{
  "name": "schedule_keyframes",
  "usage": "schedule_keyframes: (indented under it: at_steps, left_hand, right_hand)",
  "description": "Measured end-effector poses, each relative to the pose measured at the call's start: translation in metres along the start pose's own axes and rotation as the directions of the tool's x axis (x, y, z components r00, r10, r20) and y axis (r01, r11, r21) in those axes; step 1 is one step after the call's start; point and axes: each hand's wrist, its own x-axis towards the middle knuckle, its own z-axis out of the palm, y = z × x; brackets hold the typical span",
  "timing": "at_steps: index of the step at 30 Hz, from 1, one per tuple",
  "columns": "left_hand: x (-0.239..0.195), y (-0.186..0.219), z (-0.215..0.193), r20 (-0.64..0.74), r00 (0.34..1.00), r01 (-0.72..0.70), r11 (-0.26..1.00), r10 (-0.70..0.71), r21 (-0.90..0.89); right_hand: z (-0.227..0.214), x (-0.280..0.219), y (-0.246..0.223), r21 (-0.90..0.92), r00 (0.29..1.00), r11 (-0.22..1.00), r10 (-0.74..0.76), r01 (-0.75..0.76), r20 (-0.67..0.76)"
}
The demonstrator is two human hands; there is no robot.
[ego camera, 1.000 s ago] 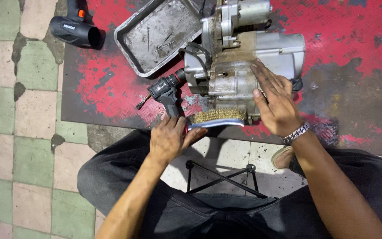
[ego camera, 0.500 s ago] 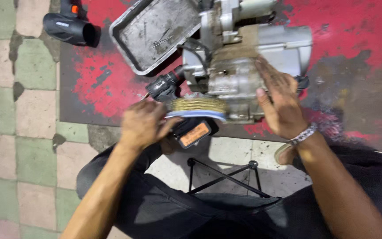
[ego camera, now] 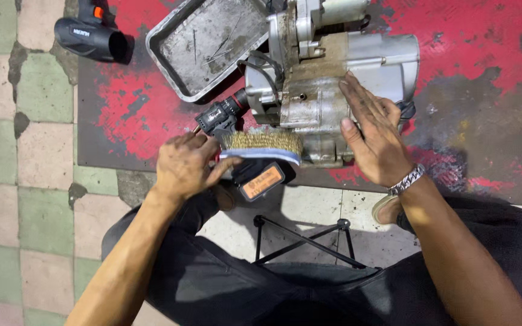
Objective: The person scrubs a motorcycle engine block with a wire brush, focusing on the cylinder head and side casing. They then connect an air hose to a blow gun and use compressed air to remove debris from the engine crevices. The person continues to scrub and blow air on the engine components.
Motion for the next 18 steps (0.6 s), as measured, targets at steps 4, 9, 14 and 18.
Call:
schedule_keyframes:
  at_steps: [4, 9, 14, 18]
  left_hand:
    - [0.021, 0.031, 0.026, -0.022, 0.984, -0.176, 0.984, 0.176, -0.007]
    - [0.004, -0.01, 0.009, -0.062, 0.998, -0.035, 0.979, 0.023, -0.2]
    - [0.011, -0.001, 0.001, -0.017, 0.999, -0.034, 0.999, 0.034, -0.031]
    - [0.036, 0.021, 0.031, 0.059, 0.994, -0.096, 0.995, 0.095, 0.01]
  right_hand:
    - [0.007, 0.002, -0.003, 0.0, 1.0, 1.0, -0.003, 0.003, -0.019]
    - [0.002, 0.0, -0.002, 0.034, 1.0, 0.999, 0.005, -0.006, 0.011]
    - [0.005, 0.003, 0.0, -0.015, 1.0, 1.0, 0.011, -0.011, 0.006]
    - [0.008, 0.001, 0.003, 0.002, 1.0, 1.0, 0.02, -0.02, 0.021]
